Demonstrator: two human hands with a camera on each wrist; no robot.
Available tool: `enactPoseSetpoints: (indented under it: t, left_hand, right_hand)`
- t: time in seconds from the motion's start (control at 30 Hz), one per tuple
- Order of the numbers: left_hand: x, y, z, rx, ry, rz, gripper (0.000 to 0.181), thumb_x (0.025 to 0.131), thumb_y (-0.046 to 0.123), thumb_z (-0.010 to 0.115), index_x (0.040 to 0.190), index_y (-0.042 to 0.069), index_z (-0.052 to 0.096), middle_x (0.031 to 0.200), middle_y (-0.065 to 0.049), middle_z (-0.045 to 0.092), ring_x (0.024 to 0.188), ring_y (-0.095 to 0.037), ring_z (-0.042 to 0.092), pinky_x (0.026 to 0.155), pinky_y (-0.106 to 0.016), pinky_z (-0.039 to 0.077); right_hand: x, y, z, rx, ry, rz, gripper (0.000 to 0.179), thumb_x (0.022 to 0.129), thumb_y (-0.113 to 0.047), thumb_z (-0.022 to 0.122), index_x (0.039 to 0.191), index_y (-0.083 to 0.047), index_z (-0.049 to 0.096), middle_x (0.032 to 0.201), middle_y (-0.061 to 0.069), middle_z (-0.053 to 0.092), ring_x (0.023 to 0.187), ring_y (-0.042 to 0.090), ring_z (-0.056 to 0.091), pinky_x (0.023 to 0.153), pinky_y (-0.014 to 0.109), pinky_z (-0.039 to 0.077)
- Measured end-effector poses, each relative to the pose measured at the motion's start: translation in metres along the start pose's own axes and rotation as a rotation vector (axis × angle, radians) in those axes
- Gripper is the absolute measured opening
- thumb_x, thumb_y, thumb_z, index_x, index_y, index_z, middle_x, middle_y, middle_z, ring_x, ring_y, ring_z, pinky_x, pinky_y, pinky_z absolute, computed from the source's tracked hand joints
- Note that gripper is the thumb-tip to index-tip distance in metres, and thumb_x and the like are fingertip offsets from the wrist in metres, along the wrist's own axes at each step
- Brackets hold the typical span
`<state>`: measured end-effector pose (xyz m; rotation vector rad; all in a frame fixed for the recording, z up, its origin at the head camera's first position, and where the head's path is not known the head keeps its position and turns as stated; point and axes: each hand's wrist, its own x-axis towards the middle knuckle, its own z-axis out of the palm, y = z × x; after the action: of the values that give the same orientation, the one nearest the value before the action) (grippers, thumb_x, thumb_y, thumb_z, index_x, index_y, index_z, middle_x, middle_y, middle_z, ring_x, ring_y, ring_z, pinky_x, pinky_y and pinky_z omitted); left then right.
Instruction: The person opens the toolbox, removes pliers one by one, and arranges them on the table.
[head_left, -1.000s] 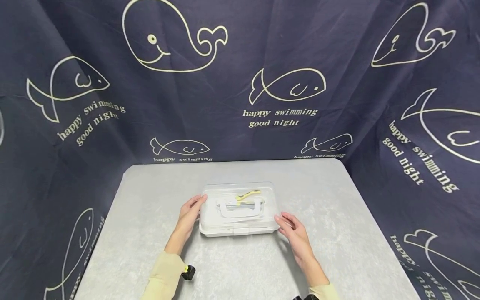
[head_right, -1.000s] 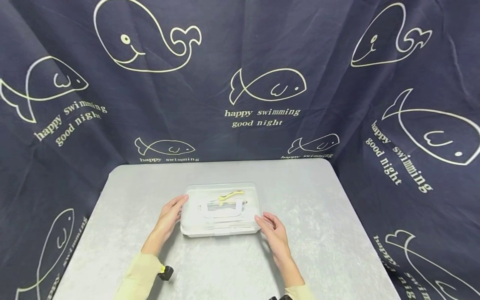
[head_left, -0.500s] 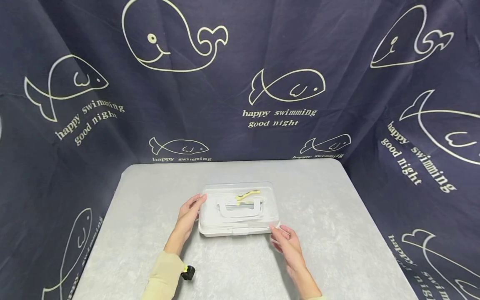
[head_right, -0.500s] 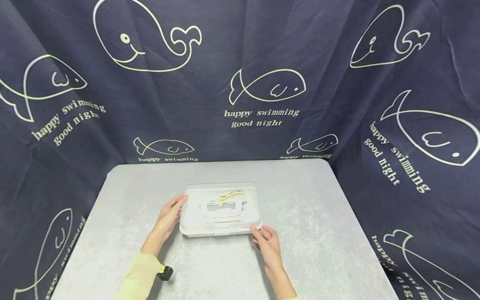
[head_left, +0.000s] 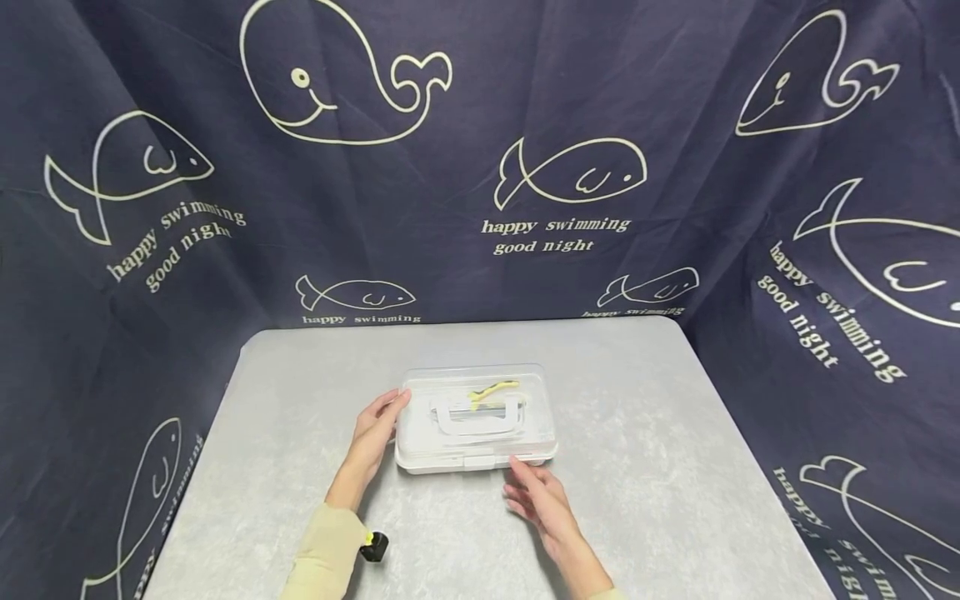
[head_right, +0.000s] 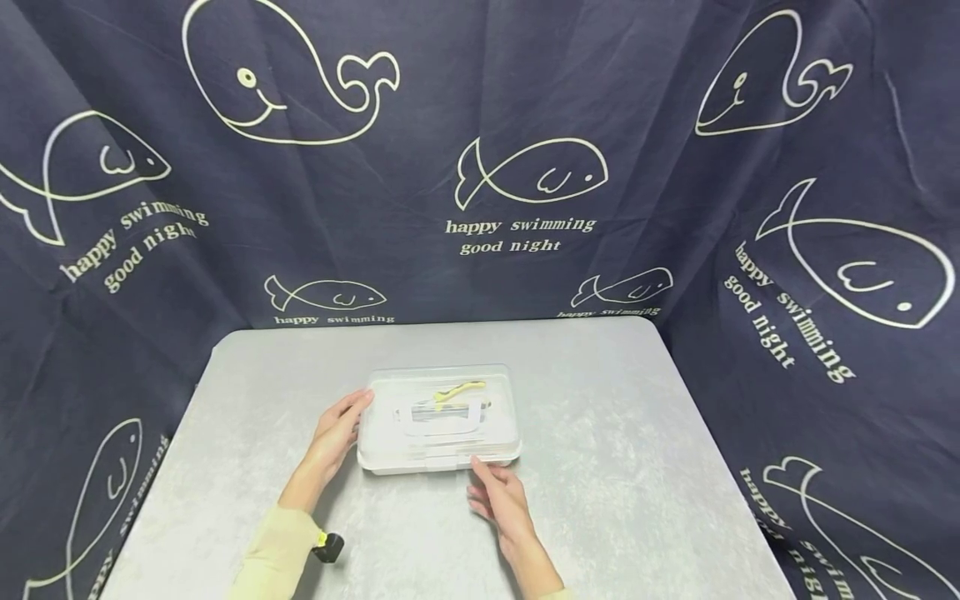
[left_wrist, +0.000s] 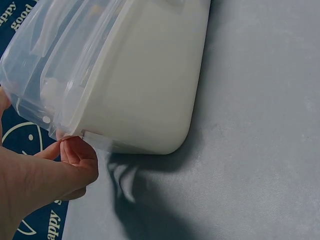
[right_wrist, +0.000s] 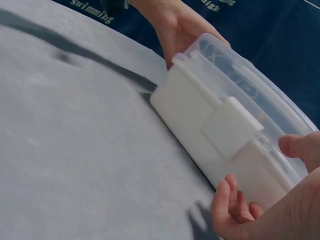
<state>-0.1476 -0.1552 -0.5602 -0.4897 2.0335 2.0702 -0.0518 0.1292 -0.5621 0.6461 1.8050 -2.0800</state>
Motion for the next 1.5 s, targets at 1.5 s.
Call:
enactPoseSetpoints:
  t: [1.5]
  left_hand:
    - [0.004, -0.002, 0.001, 0.024, 0.028, 0.000, 0.082, 0.092, 0.056, 0.072, 0.151, 0.006, 0.048, 0.141, -0.016, 0.055, 0.117, -0.026, 0.055, 0.090, -0.032, 0.047]
  right_hand:
    - [0.019, 0.001, 0.024, -0.096, -0.128, -0.035, 0.053, 0.094, -0.038, 0.075, 0.103, 0.013, 0.071, 0.078, 0.003, 0.074, 0.067, 0.006, 0.069, 0.061, 0.015, 0.054]
